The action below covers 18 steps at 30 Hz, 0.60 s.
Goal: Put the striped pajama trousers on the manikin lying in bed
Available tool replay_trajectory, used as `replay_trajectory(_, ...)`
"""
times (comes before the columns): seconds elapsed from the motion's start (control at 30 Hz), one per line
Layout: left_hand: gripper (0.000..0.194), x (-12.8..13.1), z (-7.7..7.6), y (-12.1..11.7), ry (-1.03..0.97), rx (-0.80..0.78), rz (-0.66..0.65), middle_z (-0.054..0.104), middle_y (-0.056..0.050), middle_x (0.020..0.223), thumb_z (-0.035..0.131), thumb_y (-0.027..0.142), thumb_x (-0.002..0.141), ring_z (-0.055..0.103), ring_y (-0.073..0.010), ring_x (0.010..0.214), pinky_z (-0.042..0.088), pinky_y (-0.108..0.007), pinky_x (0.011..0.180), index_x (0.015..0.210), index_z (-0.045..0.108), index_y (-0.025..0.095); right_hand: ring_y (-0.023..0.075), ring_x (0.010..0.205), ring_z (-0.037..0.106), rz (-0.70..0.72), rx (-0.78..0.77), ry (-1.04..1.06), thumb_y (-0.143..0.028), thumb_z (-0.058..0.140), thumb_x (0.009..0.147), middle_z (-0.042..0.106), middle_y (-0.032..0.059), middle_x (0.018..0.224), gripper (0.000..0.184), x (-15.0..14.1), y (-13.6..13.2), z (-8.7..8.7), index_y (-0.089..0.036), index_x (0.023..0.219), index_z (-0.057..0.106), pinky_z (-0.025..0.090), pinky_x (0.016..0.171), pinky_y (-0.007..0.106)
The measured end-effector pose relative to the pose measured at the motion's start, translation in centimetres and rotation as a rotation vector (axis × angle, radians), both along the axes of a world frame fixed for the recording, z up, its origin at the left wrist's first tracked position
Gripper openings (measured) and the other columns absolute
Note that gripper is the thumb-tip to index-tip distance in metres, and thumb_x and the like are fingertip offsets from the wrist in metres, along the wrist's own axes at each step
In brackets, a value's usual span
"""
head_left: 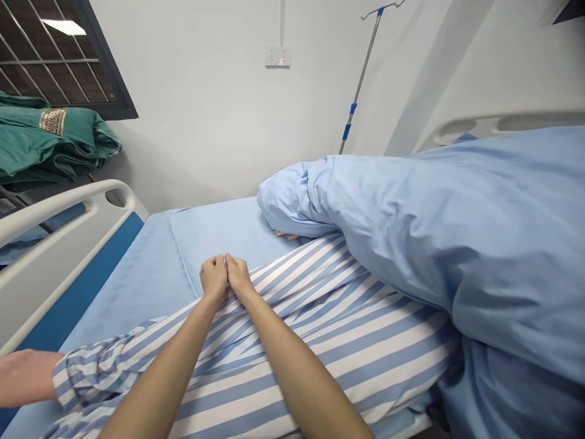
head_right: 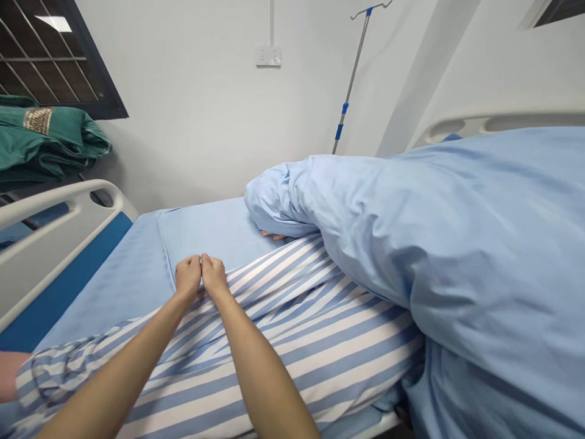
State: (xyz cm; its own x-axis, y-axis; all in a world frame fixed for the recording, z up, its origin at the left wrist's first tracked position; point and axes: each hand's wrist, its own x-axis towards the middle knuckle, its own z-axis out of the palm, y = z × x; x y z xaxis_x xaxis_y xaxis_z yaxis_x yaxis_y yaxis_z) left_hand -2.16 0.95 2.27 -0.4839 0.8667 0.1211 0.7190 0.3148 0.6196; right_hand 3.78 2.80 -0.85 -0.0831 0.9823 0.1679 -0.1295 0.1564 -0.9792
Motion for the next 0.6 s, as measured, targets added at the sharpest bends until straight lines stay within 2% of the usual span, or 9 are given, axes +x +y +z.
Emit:
replay_trajectory(0.1, 0.038, 1.0, -1.4, -1.0, 0.021, -0.026, 0.088, 0.065, -0.010, 0.084, 0.024, 0.034, 0.082, 0.056, -0.0222, 0.079, 0.038, -0.030, 0.063, 0.074, 0.058, 0.019, 0.0091, 0.050, 0.030, -0.058, -0.027, -0.008, -0.045, 0.039, 0.080, 0.032, -0.0048, 0.049, 0.039, 0.1, -0.2, 0.1, -0.020, 0.052, 0.032, 0.027, 0.046, 0.022)
replay_trajectory(0.17, 0.037, 1.1, -1.8, -1.4, 0.050, -0.062, 0.112, 0.065, -0.010, 0.091, 0.025, 0.035, 0.083, 0.057, -0.0237, 0.086, 0.038, -0.032, 0.067, 0.078, 0.058, 0.021, 0.0093, 0.051, 0.030, -0.073, -0.024, -0.030, -0.045, 0.039, 0.081, 0.032, -0.0047, 0.049, 0.038, 0.1, -0.3, 0.1, -0.020, 0.052, 0.032, 0.027, 0.046, 0.022)
replay_trajectory(0.43, 0.037, 1.0, -1.5, -1.3, 0.049, -0.116, 0.123, 0.066, -0.010, 0.093, 0.025, 0.036, 0.085, 0.058, -0.0242, 0.089, 0.040, -0.033, 0.070, 0.085, 0.059, 0.022, 0.0092, 0.052, 0.032, -0.052, 0.005, -0.101, -0.046, 0.037, 0.082, 0.032, -0.0053, 0.051, 0.038, 0.1, -0.2, -0.2, -0.020, 0.054, 0.033, 0.029, 0.048, 0.022)
replay_trajectory(0.6, 0.039, 1.1, -1.3, -1.6, 0.026, -0.119, 0.118, 0.066, -0.012, 0.092, 0.025, 0.040, 0.085, 0.059, -0.0260, 0.089, 0.040, -0.034, 0.070, 0.087, 0.059, 0.022, 0.0093, 0.051, 0.035, -0.006, 0.079, -0.368, -0.043, 0.033, 0.083, 0.036, -0.0050, 0.048, 0.041, 1.3, 0.1, 0.6, -0.019, 0.051, 0.036, 0.028, 0.050, 0.022)
